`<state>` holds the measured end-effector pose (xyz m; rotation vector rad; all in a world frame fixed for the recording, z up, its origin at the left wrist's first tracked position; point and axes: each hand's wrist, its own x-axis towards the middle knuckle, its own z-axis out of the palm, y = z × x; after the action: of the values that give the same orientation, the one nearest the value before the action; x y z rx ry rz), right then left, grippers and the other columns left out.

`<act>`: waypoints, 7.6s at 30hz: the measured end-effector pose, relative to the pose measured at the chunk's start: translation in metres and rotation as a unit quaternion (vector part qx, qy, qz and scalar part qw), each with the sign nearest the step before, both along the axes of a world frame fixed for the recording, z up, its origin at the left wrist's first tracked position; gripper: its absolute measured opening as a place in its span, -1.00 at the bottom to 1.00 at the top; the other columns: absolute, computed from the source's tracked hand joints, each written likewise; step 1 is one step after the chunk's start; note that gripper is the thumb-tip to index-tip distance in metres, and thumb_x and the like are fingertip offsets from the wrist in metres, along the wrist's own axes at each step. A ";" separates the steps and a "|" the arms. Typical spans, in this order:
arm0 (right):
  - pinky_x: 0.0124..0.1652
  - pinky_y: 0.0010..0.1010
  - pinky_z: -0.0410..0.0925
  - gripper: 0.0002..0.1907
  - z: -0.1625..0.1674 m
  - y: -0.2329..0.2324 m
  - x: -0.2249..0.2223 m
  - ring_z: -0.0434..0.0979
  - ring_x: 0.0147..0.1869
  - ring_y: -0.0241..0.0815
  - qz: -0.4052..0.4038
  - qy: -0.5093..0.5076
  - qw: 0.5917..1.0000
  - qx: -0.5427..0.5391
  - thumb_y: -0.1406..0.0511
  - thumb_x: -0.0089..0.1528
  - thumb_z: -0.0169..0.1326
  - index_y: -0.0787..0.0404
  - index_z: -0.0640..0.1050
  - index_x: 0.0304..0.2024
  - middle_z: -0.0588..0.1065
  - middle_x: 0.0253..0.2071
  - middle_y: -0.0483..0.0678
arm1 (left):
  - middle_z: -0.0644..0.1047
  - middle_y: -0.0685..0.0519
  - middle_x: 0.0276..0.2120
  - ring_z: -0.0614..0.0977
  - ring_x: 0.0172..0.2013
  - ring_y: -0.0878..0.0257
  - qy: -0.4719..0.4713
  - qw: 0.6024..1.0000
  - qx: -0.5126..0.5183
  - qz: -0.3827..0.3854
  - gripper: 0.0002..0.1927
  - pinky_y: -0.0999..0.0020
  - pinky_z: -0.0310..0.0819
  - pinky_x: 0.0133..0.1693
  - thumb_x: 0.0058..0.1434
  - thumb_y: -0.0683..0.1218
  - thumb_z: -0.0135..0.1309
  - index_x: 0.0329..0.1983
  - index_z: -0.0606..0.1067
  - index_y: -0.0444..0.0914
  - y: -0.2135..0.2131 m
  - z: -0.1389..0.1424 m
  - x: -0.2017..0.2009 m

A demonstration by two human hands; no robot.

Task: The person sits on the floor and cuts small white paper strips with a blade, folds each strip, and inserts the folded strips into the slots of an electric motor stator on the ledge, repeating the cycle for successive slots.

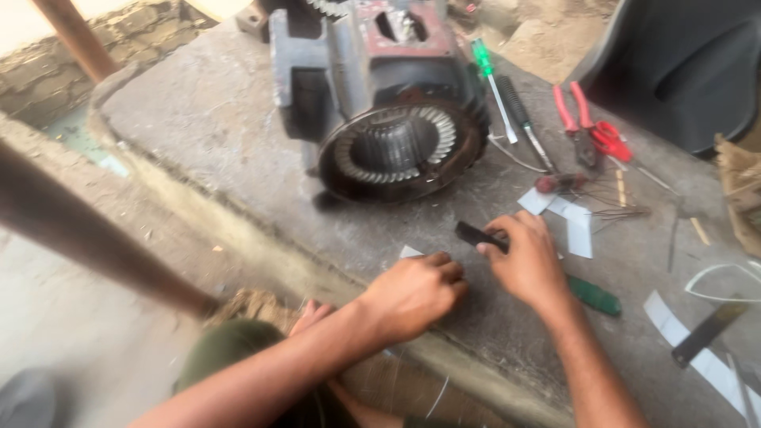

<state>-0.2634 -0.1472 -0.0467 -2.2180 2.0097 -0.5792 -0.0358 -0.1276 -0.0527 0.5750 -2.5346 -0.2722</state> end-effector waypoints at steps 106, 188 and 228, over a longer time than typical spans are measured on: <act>-0.10 -0.15 0.38 -0.81 0.000 0.103 0.008 0.50 -0.08 0.05 0.025 -0.033 0.996 -0.077 0.51 0.24 0.06 0.35 0.59 -0.10 0.50 -0.21 0.09 | 0.35 -0.25 0.22 0.25 0.35 -0.14 -0.056 0.983 0.111 0.137 -0.03 -0.07 -0.04 0.38 0.05 0.29 0.24 0.35 0.24 -0.39 0.065 -0.010 -0.017; -0.03 -0.50 0.41 -0.83 0.010 0.125 0.058 0.56 -0.03 -0.33 0.014 -0.363 0.931 -0.041 0.36 0.32 0.12 0.29 0.57 -0.05 0.57 -0.10 -0.10 | 0.61 0.02 -0.29 0.65 -0.23 0.12 0.331 0.925 0.157 0.099 -0.79 0.25 0.48 -0.15 0.13 -0.21 0.21 -0.14 0.64 -0.22 0.064 -0.015 0.020; -0.21 -0.56 0.47 -0.75 0.027 0.051 0.114 0.61 -0.21 -0.35 0.027 -0.370 0.928 0.038 0.42 0.19 0.25 0.38 0.59 -0.08 0.62 -0.24 -0.05 | 0.69 -0.02 -0.22 0.72 -0.22 0.32 0.399 0.803 0.440 0.055 -0.78 0.41 0.66 -0.14 0.28 -0.27 0.12 -0.01 0.60 -0.33 -0.005 -0.004 0.080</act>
<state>-0.1498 -0.0967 -0.0202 -1.6312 1.5280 -1.1004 0.0445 -0.1323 -0.0567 0.7204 -1.4339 -1.3639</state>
